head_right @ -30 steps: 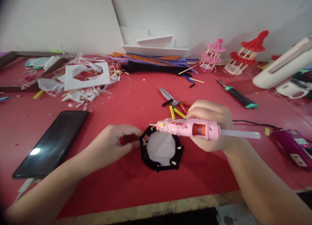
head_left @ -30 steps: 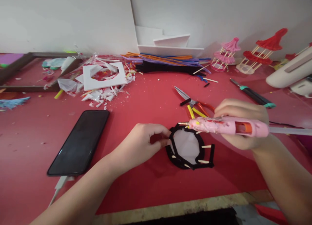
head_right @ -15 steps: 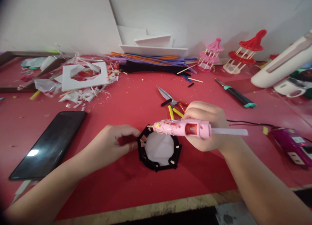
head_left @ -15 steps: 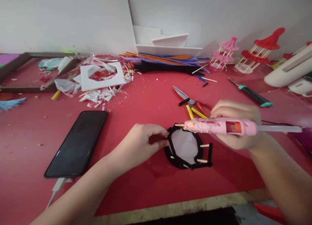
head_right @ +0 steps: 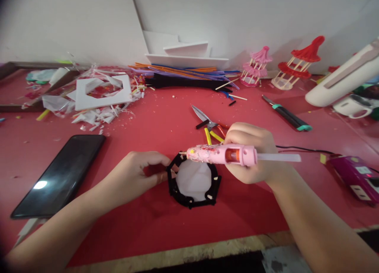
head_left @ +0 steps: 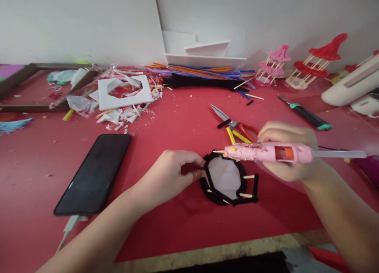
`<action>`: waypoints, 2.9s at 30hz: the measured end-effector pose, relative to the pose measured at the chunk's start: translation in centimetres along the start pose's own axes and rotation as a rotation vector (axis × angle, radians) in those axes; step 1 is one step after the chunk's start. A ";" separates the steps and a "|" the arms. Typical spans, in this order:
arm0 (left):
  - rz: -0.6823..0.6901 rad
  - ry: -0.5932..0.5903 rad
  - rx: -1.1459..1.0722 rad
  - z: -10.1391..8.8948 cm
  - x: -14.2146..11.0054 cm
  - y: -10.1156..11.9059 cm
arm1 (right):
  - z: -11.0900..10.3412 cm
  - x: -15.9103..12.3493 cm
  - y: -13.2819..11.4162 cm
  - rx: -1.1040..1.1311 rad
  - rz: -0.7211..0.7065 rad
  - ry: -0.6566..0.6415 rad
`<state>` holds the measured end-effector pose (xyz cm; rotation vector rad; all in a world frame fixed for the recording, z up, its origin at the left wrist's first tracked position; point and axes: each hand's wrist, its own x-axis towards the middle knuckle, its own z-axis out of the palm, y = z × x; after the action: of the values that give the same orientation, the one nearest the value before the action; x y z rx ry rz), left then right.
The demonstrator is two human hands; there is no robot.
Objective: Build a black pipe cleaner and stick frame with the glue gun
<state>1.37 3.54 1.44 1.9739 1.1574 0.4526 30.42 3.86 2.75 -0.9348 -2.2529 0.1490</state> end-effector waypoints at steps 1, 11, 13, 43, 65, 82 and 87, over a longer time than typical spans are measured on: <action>-0.001 -0.001 -0.001 0.0 0.0 0.0 | 0.0 0.0 0.0 -0.003 -0.001 0.000; 0.004 -0.008 0.012 0.1 -0.1 0.1 | -0.2 0.0 0.2 -0.005 -0.016 -0.004; 0.007 -0.007 0.015 0.0 -0.1 0.2 | -0.2 0.0 0.2 0.005 -0.018 -0.006; -0.053 0.079 -0.014 0.3 0.1 -0.1 | 0.2 -0.1 -0.1 -0.153 0.010 0.189; -0.035 -0.029 -0.053 0.4 0.2 0.3 | 0.1 0.0 -0.3 -0.269 -0.039 0.124; -0.025 -0.026 -0.064 0.4 0.1 0.3 | 0.1 0.3 -0.6 -0.293 -0.041 0.101; -0.023 -0.022 -0.065 0.4 0.2 0.3 | 0.1 0.3 -0.7 -0.292 -0.025 0.094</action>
<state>1.86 3.43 1.39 1.9038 1.1362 0.4497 29.80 3.55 3.11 -1.0390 -2.2340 -0.2377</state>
